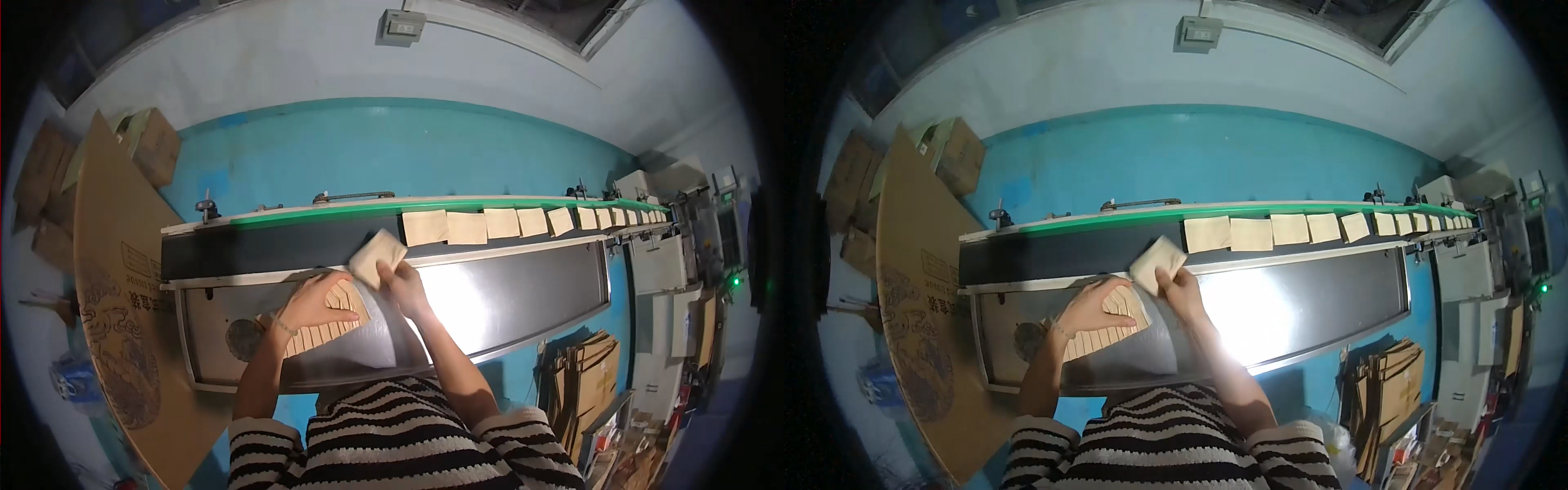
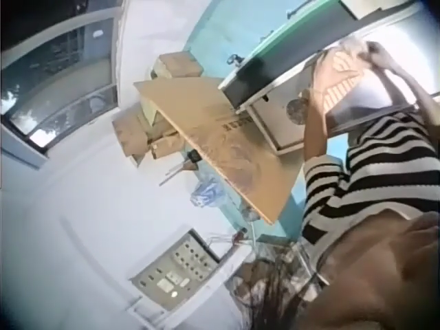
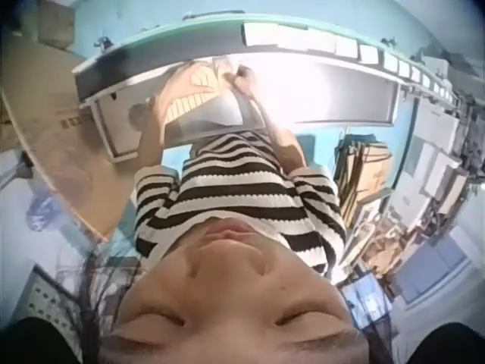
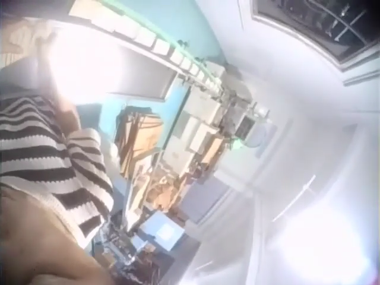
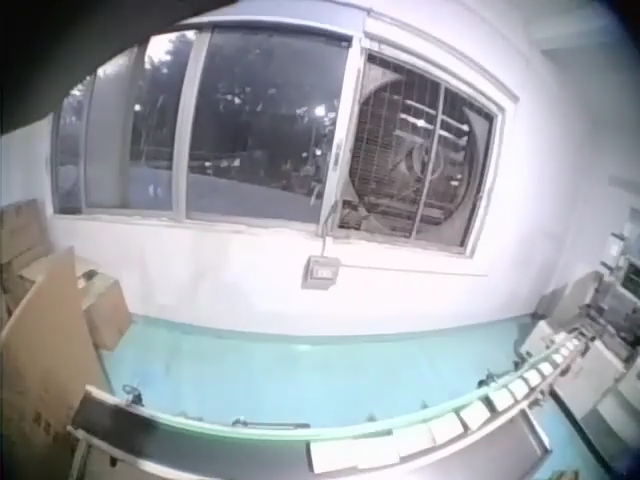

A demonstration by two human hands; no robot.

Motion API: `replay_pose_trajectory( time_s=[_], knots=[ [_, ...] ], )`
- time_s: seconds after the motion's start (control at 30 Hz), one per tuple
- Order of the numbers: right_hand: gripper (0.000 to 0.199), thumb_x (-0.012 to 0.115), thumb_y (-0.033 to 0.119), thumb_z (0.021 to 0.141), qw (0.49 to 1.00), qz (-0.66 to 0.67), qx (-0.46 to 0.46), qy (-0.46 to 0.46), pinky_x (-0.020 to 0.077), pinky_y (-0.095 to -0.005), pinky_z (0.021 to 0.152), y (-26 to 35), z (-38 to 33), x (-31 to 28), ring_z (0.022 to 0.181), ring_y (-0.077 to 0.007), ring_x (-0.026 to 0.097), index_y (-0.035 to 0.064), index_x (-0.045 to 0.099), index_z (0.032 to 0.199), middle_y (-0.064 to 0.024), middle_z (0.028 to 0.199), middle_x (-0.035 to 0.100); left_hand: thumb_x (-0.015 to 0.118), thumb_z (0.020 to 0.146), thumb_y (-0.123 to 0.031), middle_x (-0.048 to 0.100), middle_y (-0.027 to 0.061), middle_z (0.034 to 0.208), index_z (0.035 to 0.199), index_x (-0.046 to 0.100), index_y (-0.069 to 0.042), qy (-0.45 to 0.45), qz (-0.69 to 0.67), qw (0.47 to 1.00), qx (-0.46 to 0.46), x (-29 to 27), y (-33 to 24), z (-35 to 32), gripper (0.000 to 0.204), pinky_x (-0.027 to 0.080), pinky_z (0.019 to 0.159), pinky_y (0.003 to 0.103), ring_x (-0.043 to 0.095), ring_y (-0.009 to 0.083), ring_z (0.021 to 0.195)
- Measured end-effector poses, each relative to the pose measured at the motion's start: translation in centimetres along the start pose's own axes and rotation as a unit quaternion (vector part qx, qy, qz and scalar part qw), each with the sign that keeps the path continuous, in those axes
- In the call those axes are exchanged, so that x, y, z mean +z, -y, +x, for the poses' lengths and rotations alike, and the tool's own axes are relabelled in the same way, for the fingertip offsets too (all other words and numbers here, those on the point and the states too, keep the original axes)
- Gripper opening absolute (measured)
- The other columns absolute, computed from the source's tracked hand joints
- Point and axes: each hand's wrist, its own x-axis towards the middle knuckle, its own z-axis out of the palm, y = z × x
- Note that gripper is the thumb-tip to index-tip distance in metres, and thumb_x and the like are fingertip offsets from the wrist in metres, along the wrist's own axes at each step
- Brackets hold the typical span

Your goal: Moving stacks of folded paper napkins from a machine collection tray onto a conveyor belt for automated packaging.

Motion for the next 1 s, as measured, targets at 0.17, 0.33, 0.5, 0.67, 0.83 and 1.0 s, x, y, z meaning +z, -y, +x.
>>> replay_pose_trajectory(
  time_s=[0.17, 0.33, 0.5, 0.67, 0.83, 1.0],
  knots=[
    [0.046, 0.068, 0.042, 0.092, 0.985, -0.162, -0.060, 0.007, 0.0506, -0.0321, 0.065, 0.2, -2.5, 2.5, 0.068, -0.0174, 0.060, -0.0031, 0.061, 0.095, -0.0081, 0.075, 0.062, 0.086, 0.069, -0.044, 0.061, 0.0198, 0.125, 0.129, 0.054, -0.008, -0.033, 0.012, 0.999, 0.011, 1.2, -0.3, 0.1, 0.077, 0.047, 0.098, 0.040, 0.059, 0.0359, 0.117],
    [0.049, 0.067, 0.041, 0.092, 0.986, -0.143, -0.023, 0.084, 0.0517, -0.0325, 0.072, -1.3, -3.5, 3.9, 0.079, -0.0189, 0.063, -0.0042, 0.062, 0.111, -0.0140, 0.089, 0.068, 0.086, 0.069, -0.041, 0.060, 0.0187, 0.127, 0.130, 0.055, -0.009, -0.035, 0.029, 0.999, -0.014, -0.8, -0.2, -2.3, 0.075, 0.047, 0.098, 0.041, 0.059, 0.0361, 0.118],
    [0.043, 0.062, 0.033, 0.096, 0.995, -0.059, -0.017, 0.084, 0.0522, -0.0299, 0.071, -2.2, -0.4, 2.7, 0.085, -0.0166, 0.064, -0.0057, 0.059, 0.115, -0.0122, 0.096, 0.068, 0.086, 0.070, -0.040, 0.063, 0.0155, 0.122, 0.125, 0.057, -0.008, -0.034, 0.032, 0.999, -0.027, -1.2, 0.6, -2.6, 0.070, 0.048, 0.097, 0.039, 0.060, 0.0336, 0.115],
    [0.054, 0.069, 0.048, 0.090, 0.998, -0.056, -0.018, 0.022, 0.0505, -0.0317, 0.061, -3.1, 1.3, 3.2, 0.067, -0.0176, 0.062, -0.0053, 0.061, 0.100, -0.0089, 0.082, 0.066, 0.086, 0.069, -0.042, 0.061, 0.0176, 0.124, 0.127, 0.056, -0.009, -0.014, 0.031, 0.999, -0.033, -0.7, 0.5, -1.5, 0.074, 0.047, 0.097, 0.040, 0.059, 0.0355, 0.116],
    [0.061, 0.066, 0.051, 0.091, 0.982, -0.167, -0.018, 0.081, 0.0489, -0.0287, 0.072, -3.2, -2.7, 4.2, 0.083, -0.0148, 0.060, -0.0034, 0.059, 0.118, -0.0096, 0.096, 0.066, 0.087, 0.067, -0.040, 0.060, 0.0205, 0.128, 0.134, 0.053, -0.008, -0.018, 0.025, 0.999, 0.019, -1.0, -0.1, -0.7, 0.082, 0.047, 0.098, 0.040, 0.059, 0.0368, 0.117],
    [0.058, 0.065, 0.049, 0.092, 0.983, -0.115, 0.014, 0.141, 0.0478, -0.0275, 0.077, -3.4, -2.7, 3.5, 0.089, -0.0134, 0.059, 0.0010, 0.060, 0.124, -0.0058, 0.103, 0.065, 0.087, 0.067, -0.036, 0.061, 0.0210, 0.125, 0.135, 0.053, -0.009, -0.002, 0.038, 0.998, -0.054, -1.6, 1.2, -3.0, 0.081, 0.048, 0.098, 0.040, 0.060, 0.0360, 0.117]
  ],
)
